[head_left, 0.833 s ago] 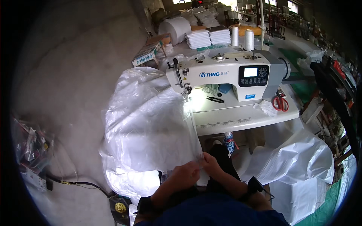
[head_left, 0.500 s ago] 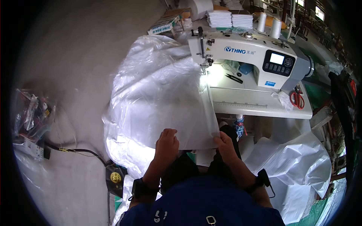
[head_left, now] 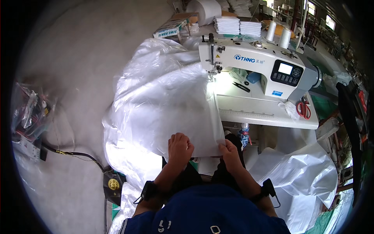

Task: Using an industrial sewing machine to stitch together large white plastic/fabric bags in a manufacturing setting.

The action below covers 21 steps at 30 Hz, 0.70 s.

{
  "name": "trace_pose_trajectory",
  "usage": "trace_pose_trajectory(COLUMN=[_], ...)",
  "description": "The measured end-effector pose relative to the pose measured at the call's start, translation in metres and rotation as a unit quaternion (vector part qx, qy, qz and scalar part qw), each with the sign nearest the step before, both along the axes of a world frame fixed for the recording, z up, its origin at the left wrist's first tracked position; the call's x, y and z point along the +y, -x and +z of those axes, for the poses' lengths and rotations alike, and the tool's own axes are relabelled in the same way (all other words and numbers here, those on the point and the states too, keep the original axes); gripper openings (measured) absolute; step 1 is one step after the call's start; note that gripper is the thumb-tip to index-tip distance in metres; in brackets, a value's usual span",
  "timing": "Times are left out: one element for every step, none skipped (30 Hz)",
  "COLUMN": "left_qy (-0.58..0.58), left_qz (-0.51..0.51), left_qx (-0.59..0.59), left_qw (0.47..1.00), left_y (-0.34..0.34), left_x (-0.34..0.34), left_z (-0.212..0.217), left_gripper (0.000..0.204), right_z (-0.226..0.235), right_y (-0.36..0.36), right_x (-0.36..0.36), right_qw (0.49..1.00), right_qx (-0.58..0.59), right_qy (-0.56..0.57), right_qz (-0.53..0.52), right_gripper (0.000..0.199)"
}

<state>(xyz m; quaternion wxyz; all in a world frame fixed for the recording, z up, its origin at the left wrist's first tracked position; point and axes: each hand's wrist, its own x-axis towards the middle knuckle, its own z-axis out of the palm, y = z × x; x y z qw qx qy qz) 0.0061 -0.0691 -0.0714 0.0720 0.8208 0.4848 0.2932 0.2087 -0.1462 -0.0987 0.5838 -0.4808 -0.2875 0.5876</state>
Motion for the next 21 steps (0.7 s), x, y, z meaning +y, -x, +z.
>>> trace_pose_trajectory(left_qy=[-0.013, -0.034, 0.024, 0.126, 0.224, 0.322, 0.308, 0.307, 0.328, 0.306, 0.288, 0.279, 0.291, 0.283, 0.277, 0.276, 0.275, 0.278, 0.279, 0.283, 0.282], left_qz=[-0.01, -0.022, -0.04, -0.051, -0.065, -0.075, -0.109, -0.133, -0.145, -0.15, -0.157, -0.158, -0.156, -0.167, -0.167, -0.164, -0.164, -0.163, -0.164, -0.201, -0.24], left_qx=[-0.027, -0.059, -0.107, -0.103, -0.101, -0.107, -0.081, -0.067, -0.041, -0.017, 0.004, 0.027, 0.036, 0.037, 0.039, 0.046, 0.03, 0.019, 0.001, -0.003, -0.017], left_qw=[1.0, 0.997, 0.993, 0.985, 0.967, 0.938, 0.942, 0.94, 0.932, 0.94, 0.945, 0.947, 0.943, 0.944, 0.945, 0.946, 0.947, 0.947, 0.946, 0.938, 0.929], left_y=[0.005, 0.008, 0.009, 0.006, 0.004, -0.001, -0.011, -0.023, -0.033, -0.042, -0.05, -0.057, -0.061, -0.063, -0.065, -0.065, -0.066, -0.066, -0.066, -0.065, -0.061], left_x=[-0.004, -0.008, -0.013, -0.018, -0.025, -0.029, -0.034, -0.039, -0.042, -0.043, -0.044, -0.044, -0.044, -0.043, -0.043, -0.044, -0.046, -0.048, -0.052, -0.056, -0.059], left_z=[0.008, 0.017, 0.027, 0.035, 0.043, 0.049, 0.052, 0.053, 0.052, 0.051, 0.048, 0.045, 0.041, 0.038, 0.034, 0.032, 0.03, 0.029, 0.029, 0.03, 0.031], left_gripper=[0.013, 0.012, 0.011, 0.012, 0.012, 0.013, 0.015, 0.017, 0.02, 0.021, 0.023, 0.025, 0.028, 0.028, 0.028, 0.028, 0.027, 0.026, 0.025, 0.024, 0.023], right_z=[-0.004, -0.009, -0.014, -0.018, -0.022, -0.024, -0.026, -0.025, -0.024, -0.022, -0.019, -0.016, -0.013, -0.01, -0.008, -0.006, -0.005, -0.004, -0.004, -0.004, -0.004], right_y=[-0.001, -0.002, -0.001, 0.001, 0.001, 0.001, 0.004, 0.006, 0.007, 0.008, 0.007, 0.005, 0.002, 0.0, -0.003, -0.005, -0.006, -0.006, -0.005, -0.004, -0.003], right_x=[0.0, 0.001, 0.002, 0.004, 0.005, 0.005, 0.006, 0.007, 0.007, 0.007, 0.007, 0.007, 0.005, 0.003, 0.004, 0.004, 0.005, 0.006, 0.009, 0.01, 0.011], right_qw=[1.0, 1.0, 0.997, 0.991, 0.985, 0.98, 0.977, 0.976, 0.983, 0.989, 0.994, 0.996, 0.997, 0.994, 0.996, 0.995, 0.997, 0.996, 0.996, 0.994, 0.995], right_qx=[-0.017, -0.024, -0.077, -0.122, -0.169, -0.183, -0.198, -0.209, -0.161, -0.109, -0.062, -0.015, 0.027, 0.078, 0.056, 0.043, 0.023, 0.006, -0.018, -0.028, -0.057], right_qy=[0.001, -0.012, -0.023, -0.047, -0.041, -0.072, -0.073, -0.064, -0.083, -0.091, -0.081, -0.081, -0.064, -0.056, -0.047, -0.048, -0.009, -0.056, -0.061, -0.091, -0.065], right_qz=[0.002, 0.007, 0.007, 0.006, 0.002, 0.006, 0.01, 0.018, 0.023, 0.034, 0.044, 0.045, 0.045, 0.06, 0.058, 0.07, 0.071, 0.071, 0.059, 0.057, 0.042], right_gripper=[0.022, 0.021, 0.021, 0.02, 0.019, 0.019, 0.018, 0.017, 0.017, 0.016, 0.016, 0.016, 0.016, 0.016, 0.017, 0.017, 0.018, 0.019, 0.021, 0.022, 0.023])
